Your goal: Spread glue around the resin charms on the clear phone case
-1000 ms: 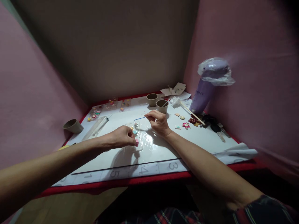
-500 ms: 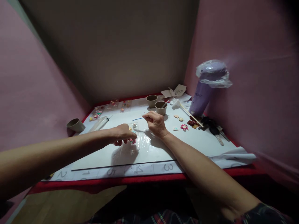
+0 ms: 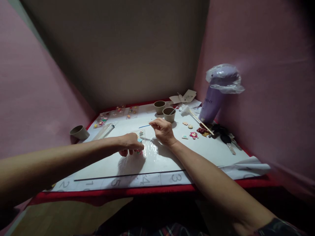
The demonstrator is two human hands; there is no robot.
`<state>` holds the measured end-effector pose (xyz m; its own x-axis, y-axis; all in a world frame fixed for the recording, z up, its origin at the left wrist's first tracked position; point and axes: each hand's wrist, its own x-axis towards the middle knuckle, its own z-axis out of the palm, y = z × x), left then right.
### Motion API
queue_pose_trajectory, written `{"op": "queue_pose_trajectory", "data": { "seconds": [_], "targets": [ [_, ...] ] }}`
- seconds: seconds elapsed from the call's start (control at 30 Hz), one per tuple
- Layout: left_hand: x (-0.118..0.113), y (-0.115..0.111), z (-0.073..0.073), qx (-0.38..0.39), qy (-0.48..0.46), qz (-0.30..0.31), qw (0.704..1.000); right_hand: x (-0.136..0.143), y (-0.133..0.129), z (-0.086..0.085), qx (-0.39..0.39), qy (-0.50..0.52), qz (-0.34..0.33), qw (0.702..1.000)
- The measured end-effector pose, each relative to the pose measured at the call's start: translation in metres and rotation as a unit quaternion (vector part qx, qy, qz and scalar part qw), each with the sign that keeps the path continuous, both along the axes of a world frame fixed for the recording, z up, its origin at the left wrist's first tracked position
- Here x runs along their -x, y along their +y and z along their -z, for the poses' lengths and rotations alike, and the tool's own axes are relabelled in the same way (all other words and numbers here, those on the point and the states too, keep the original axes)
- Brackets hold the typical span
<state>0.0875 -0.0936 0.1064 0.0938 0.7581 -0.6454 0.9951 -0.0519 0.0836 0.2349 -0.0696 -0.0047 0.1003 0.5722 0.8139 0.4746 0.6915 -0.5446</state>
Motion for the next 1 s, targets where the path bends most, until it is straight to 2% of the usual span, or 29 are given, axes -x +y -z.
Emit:
{"op": "queue_pose_trajectory", "data": {
  "seconds": [0.27, 0.4, 0.47, 0.57, 0.63, 0.8, 0.9, 1.0],
  "targets": [
    [0.006, 0.002, 0.004, -0.017, -0.009, 0.012, 1.000, 0.000, 0.001, 0.001, 0.002, 0.004, 0.000, 1.000],
    [0.010, 0.002, -0.004, -0.037, 0.004, 0.038, 0.999, 0.000, 0.000, 0.001, 0.000, 0.003, 0.004, 1.000],
    [0.013, 0.000, -0.009, -0.068, 0.022, 0.072, 0.995, 0.000, -0.001, 0.001, -0.003, 0.003, 0.009, 1.000],
    [0.022, -0.009, -0.012, -0.186, 0.015, 0.170, 0.968, 0.001, -0.002, 0.000, -0.005, -0.001, 0.015, 1.000],
    [0.028, -0.017, -0.007, -0.254, -0.011, 0.229, 0.940, 0.001, -0.002, 0.000, -0.008, -0.003, 0.014, 1.000],
    [0.040, -0.032, 0.019, -0.317, -0.055, 0.289, 0.902, 0.001, -0.002, 0.000, -0.009, -0.006, 0.006, 1.000],
    [0.042, -0.034, 0.032, -0.359, -0.057, 0.308, 0.879, 0.000, -0.003, -0.001, -0.004, -0.005, 0.004, 1.000],
    [0.042, -0.033, 0.038, -0.374, -0.053, 0.308, 0.873, 0.000, -0.004, -0.002, -0.002, -0.007, 0.007, 1.000]
  ]
}}
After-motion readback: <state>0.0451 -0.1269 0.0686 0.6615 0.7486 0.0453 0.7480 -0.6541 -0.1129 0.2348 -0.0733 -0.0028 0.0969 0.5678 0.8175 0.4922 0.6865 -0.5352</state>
